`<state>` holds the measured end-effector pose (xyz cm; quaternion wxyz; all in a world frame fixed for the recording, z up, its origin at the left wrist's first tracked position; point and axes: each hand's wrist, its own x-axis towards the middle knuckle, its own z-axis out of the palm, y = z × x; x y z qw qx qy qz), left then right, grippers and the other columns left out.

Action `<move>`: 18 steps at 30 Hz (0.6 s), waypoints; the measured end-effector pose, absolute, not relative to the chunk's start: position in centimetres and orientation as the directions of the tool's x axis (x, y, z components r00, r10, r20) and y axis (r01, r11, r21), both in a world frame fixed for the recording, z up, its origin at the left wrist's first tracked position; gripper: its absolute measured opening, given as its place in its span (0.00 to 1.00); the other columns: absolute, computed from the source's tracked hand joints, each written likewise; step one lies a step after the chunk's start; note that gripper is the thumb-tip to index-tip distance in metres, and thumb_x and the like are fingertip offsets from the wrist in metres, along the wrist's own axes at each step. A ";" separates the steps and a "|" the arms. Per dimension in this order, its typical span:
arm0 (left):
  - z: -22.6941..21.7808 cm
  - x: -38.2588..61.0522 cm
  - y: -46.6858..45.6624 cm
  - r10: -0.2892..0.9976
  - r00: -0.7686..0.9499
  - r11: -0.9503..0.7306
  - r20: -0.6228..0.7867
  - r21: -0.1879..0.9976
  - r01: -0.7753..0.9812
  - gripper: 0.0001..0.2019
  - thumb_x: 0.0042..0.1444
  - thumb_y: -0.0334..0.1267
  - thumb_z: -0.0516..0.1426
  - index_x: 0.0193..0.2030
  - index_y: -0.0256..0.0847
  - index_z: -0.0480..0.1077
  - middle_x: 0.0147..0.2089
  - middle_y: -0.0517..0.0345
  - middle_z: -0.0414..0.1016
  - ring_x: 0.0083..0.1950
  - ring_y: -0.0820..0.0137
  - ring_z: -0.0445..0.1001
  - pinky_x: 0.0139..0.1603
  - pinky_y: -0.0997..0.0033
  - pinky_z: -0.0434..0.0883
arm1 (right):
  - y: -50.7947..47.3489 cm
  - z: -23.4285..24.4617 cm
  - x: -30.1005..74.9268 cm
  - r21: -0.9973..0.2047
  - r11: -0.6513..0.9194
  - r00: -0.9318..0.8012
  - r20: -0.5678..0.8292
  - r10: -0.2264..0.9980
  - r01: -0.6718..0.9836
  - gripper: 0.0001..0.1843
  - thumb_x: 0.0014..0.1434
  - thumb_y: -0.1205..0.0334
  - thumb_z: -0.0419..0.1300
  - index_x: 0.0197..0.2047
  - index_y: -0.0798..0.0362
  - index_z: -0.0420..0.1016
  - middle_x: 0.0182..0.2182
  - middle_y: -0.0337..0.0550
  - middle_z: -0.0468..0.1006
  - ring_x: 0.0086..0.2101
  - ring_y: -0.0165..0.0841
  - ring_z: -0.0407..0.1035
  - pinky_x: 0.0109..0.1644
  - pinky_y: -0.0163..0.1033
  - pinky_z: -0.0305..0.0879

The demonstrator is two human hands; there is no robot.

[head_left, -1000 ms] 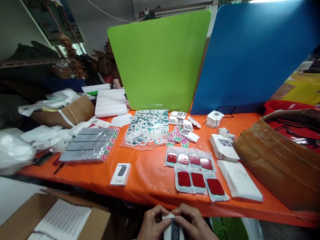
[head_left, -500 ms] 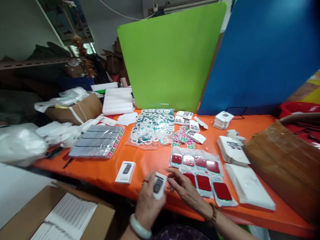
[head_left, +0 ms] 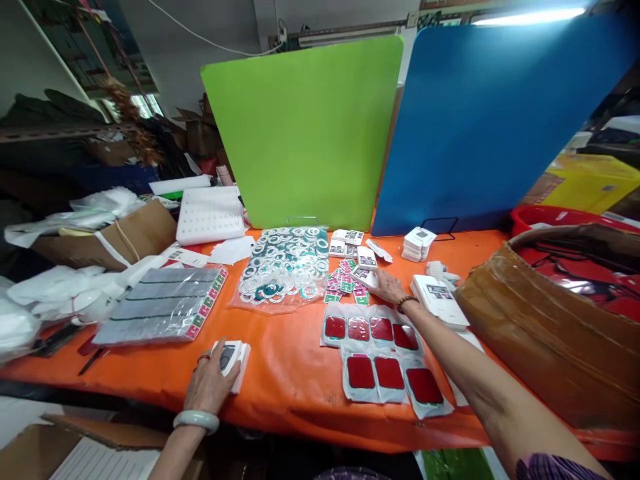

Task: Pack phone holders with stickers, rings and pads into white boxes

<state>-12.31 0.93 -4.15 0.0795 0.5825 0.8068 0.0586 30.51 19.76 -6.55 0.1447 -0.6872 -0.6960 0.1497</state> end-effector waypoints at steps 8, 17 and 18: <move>-1.7 -7.3 -0.4 0.939 -0.167 0.054 0.299 0.352 0.934 0.36 0.52 0.51 0.57 0.63 0.32 0.56 0.65 0.34 0.57 0.66 0.49 0.56 0.64 0.50 0.57 | 14.5 -0.2 28.2 -0.491 0.167 -0.159 0.060 0.986 0.855 0.22 0.58 0.49 0.57 0.50 0.55 0.70 0.48 0.52 0.71 0.45 0.40 0.67 0.45 0.40 0.62; -1.2 1.6 -4.3 0.946 0.292 0.000 -0.138 0.904 0.428 0.16 0.54 0.36 0.55 0.51 0.41 0.70 0.46 0.52 0.77 0.46 0.62 0.75 0.49 0.65 0.69 | 4.5 0.8 19.9 -0.874 0.335 -0.790 -0.085 0.607 0.352 0.18 0.58 0.48 0.56 0.29 0.53 0.77 0.23 0.36 0.75 0.21 0.26 0.64 0.25 0.30 0.57; -1.7 1.4 -4.7 0.951 0.254 0.072 -0.174 0.928 0.364 0.14 0.55 0.38 0.56 0.48 0.40 0.71 0.43 0.53 0.78 0.43 0.63 0.75 0.47 0.66 0.69 | 5.7 0.3 20.1 -0.842 0.330 -0.739 -0.114 0.664 0.427 0.19 0.60 0.49 0.55 0.28 0.54 0.76 0.23 0.37 0.74 0.22 0.26 0.65 0.26 0.30 0.58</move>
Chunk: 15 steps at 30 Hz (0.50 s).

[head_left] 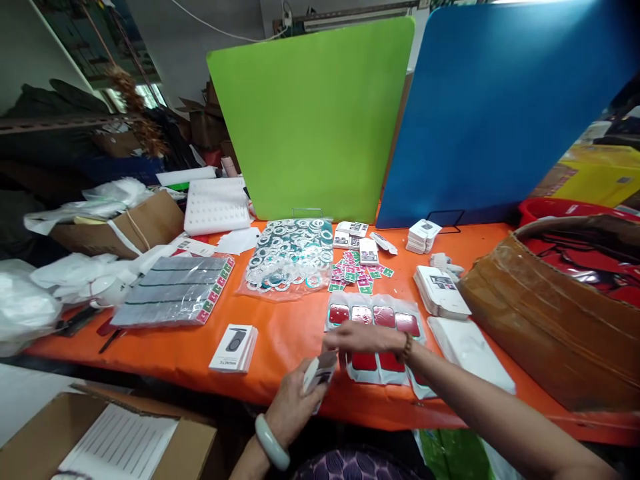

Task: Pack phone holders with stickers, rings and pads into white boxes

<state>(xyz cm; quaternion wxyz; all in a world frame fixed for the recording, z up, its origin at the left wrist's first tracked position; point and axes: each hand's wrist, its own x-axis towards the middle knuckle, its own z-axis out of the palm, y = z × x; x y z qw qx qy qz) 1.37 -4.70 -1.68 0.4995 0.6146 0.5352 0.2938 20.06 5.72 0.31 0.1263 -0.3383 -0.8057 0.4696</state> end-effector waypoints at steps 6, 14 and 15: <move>-4.0 -0.5 -7.8 0.849 0.074 0.526 -0.524 0.819 -0.230 0.23 0.47 0.53 0.63 0.41 0.36 0.69 0.31 0.55 0.76 0.33 0.67 0.75 0.34 0.71 0.70 | 14.3 -3.1 21.5 -0.592 0.253 -0.345 -0.045 0.938 0.765 0.04 0.56 0.67 0.57 0.32 0.59 0.71 0.36 0.52 0.73 0.38 0.37 0.65 0.39 0.37 0.57; -4.1 -0.9 -8.4 0.766 0.103 0.543 -0.634 0.552 -0.633 0.31 0.48 0.65 0.55 0.38 0.33 0.71 0.32 0.48 0.78 0.31 0.60 0.78 0.41 0.58 0.74 | 13.7 -3.5 20.6 -0.699 0.234 -0.428 -0.114 0.896 0.676 0.07 0.58 0.62 0.54 0.30 0.55 0.68 0.31 0.45 0.72 0.34 0.36 0.65 0.36 0.37 0.59; -4.3 -0.9 -8.3 0.775 0.116 0.533 -0.622 0.542 -0.650 0.32 0.49 0.66 0.53 0.39 0.33 0.71 0.32 0.48 0.78 0.30 0.60 0.77 0.40 0.57 0.74 | 13.4 -3.1 20.6 -0.730 0.229 -0.447 -0.116 0.887 0.644 0.09 0.59 0.58 0.54 0.32 0.54 0.69 0.33 0.45 0.73 0.35 0.36 0.66 0.36 0.37 0.60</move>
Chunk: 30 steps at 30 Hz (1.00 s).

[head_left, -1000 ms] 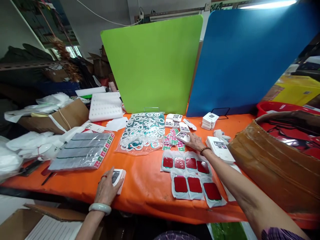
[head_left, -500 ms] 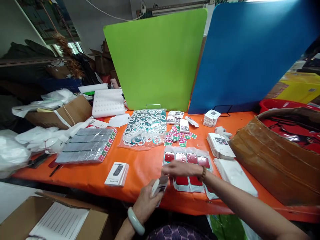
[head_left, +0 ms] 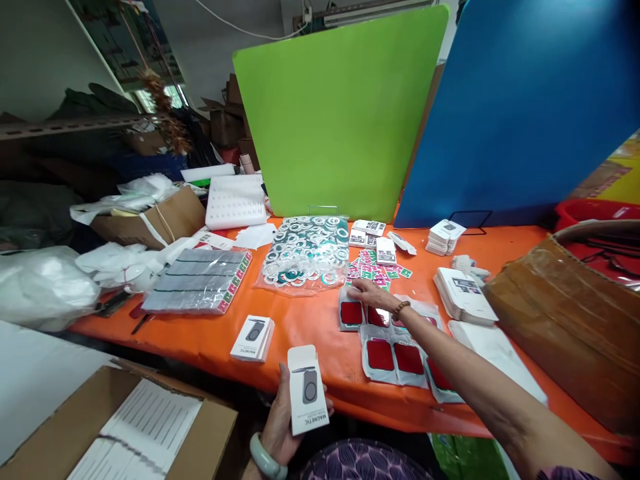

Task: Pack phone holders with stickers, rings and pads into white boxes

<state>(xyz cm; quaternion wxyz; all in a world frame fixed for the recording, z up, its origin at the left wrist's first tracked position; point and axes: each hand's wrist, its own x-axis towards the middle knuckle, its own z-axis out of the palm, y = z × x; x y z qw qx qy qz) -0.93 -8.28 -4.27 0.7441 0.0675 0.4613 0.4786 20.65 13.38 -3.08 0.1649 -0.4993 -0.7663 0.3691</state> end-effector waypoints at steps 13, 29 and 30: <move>-5.5 0.1 -7.6 0.812 0.283 0.532 -0.511 0.446 -0.720 0.33 0.51 0.68 0.48 0.35 0.34 0.70 0.28 0.53 0.75 0.26 0.67 0.74 0.36 0.62 0.72 | 11.7 -4.0 19.4 -0.939 0.057 -0.583 -0.162 0.796 0.338 0.18 0.48 0.60 0.63 0.42 0.53 0.67 0.26 0.32 0.66 0.23 0.25 0.59 0.25 0.31 0.59; -6.4 3.3 -8.3 0.752 0.513 0.659 -0.413 0.476 -0.582 0.39 0.45 0.70 0.53 0.39 0.29 0.73 0.32 0.45 0.77 0.29 0.62 0.77 0.30 0.66 0.72 | 5.1 6.5 18.2 -0.809 0.437 -0.790 -0.054 0.610 0.393 0.13 0.50 0.75 0.58 0.40 0.56 0.72 0.29 0.37 0.71 0.29 0.26 0.63 0.30 0.30 0.57; -6.3 3.4 -8.3 0.755 0.519 0.656 -0.400 0.469 -0.592 0.38 0.44 0.70 0.54 0.39 0.29 0.73 0.33 0.46 0.77 0.29 0.63 0.77 0.31 0.66 0.72 | 5.0 6.2 18.3 -0.832 0.384 -0.772 -0.081 0.630 0.400 0.13 0.50 0.75 0.59 0.40 0.56 0.71 0.29 0.37 0.71 0.28 0.26 0.63 0.29 0.30 0.58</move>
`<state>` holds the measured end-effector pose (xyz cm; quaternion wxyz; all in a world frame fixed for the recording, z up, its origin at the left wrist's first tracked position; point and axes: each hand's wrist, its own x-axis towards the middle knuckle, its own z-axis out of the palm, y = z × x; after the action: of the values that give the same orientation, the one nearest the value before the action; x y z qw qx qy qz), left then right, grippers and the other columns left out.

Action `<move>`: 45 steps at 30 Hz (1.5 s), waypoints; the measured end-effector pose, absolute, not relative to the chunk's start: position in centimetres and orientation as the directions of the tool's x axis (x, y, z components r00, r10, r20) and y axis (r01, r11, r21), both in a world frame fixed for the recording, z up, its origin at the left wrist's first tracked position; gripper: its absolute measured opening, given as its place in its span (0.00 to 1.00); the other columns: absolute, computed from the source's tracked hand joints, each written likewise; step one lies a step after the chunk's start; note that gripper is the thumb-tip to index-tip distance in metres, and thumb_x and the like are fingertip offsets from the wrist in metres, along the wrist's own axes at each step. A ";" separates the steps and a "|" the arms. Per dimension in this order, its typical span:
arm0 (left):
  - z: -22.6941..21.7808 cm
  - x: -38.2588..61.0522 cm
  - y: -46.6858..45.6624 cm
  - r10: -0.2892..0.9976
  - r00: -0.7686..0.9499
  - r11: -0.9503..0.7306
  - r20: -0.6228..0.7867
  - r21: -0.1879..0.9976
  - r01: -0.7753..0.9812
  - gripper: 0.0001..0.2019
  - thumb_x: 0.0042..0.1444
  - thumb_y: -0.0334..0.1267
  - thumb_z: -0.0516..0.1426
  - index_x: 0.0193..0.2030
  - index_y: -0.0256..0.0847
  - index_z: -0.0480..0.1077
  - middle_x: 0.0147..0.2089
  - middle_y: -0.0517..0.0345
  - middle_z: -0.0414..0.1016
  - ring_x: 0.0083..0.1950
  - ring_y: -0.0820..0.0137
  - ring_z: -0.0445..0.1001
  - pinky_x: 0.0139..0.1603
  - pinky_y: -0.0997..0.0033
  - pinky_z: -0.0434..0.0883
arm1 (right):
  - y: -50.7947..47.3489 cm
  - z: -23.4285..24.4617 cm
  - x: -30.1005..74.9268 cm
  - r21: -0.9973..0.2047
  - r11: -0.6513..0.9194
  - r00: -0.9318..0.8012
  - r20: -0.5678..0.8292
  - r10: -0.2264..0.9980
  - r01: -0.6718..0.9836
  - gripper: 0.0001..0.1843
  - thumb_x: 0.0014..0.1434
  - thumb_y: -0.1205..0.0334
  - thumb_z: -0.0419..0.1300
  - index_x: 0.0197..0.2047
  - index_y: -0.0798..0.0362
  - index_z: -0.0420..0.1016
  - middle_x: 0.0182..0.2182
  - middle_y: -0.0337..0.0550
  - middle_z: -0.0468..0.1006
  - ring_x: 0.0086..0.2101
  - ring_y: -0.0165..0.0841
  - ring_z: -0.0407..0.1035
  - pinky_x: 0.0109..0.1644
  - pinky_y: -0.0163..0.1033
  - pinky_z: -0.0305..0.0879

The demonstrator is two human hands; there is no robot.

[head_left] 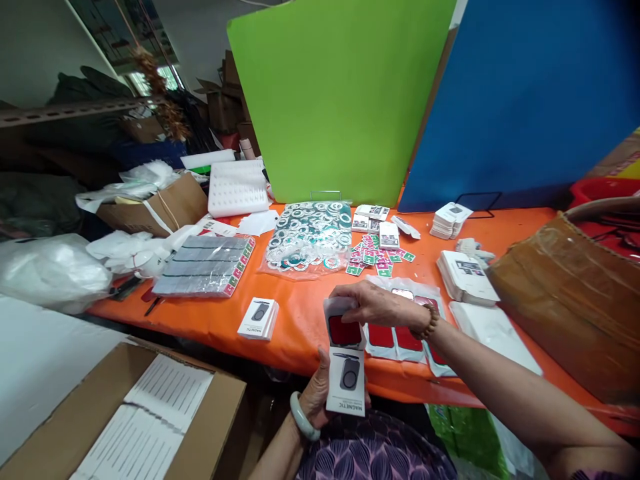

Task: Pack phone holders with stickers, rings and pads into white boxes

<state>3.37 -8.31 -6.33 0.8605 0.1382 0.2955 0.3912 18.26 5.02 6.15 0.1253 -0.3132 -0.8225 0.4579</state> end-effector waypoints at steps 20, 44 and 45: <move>-5.6 3.4 -8.6 0.888 0.376 0.456 -0.266 0.625 -0.633 0.41 0.37 0.64 0.62 0.55 0.41 0.68 0.46 0.44 0.75 0.50 0.51 0.72 0.50 0.52 0.68 | -2.4 -1.0 19.2 -0.903 0.362 -0.484 0.216 0.848 0.231 0.09 0.63 0.58 0.56 0.38 0.50 0.76 0.42 0.46 0.69 0.44 0.35 0.65 0.48 0.40 0.62; -6.3 2.6 -11.2 0.971 -0.045 0.237 -0.236 0.972 0.003 0.10 0.48 0.43 0.63 0.31 0.37 0.79 0.32 0.52 0.76 0.37 0.64 0.71 0.42 0.69 0.67 | -10.5 -7.3 21.0 -0.996 -0.080 -0.303 -0.087 0.949 0.036 0.13 0.58 0.53 0.60 0.44 0.50 0.72 0.37 0.44 0.75 0.35 0.34 0.70 0.39 0.39 0.68; -6.4 2.7 -11.2 0.972 -0.028 0.235 -0.235 0.972 0.017 0.10 0.49 0.43 0.63 0.31 0.37 0.79 0.32 0.52 0.76 0.37 0.64 0.71 0.42 0.69 0.67 | -10.5 -7.3 21.1 -0.994 -0.043 -0.293 -0.070 0.953 0.098 0.13 0.58 0.53 0.59 0.42 0.51 0.72 0.36 0.44 0.75 0.34 0.34 0.70 0.38 0.38 0.67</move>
<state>2.68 -11.16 -6.36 0.5440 0.4359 0.5671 0.4387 21.05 -10.54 -7.32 0.3818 -0.4555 -0.5769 0.5603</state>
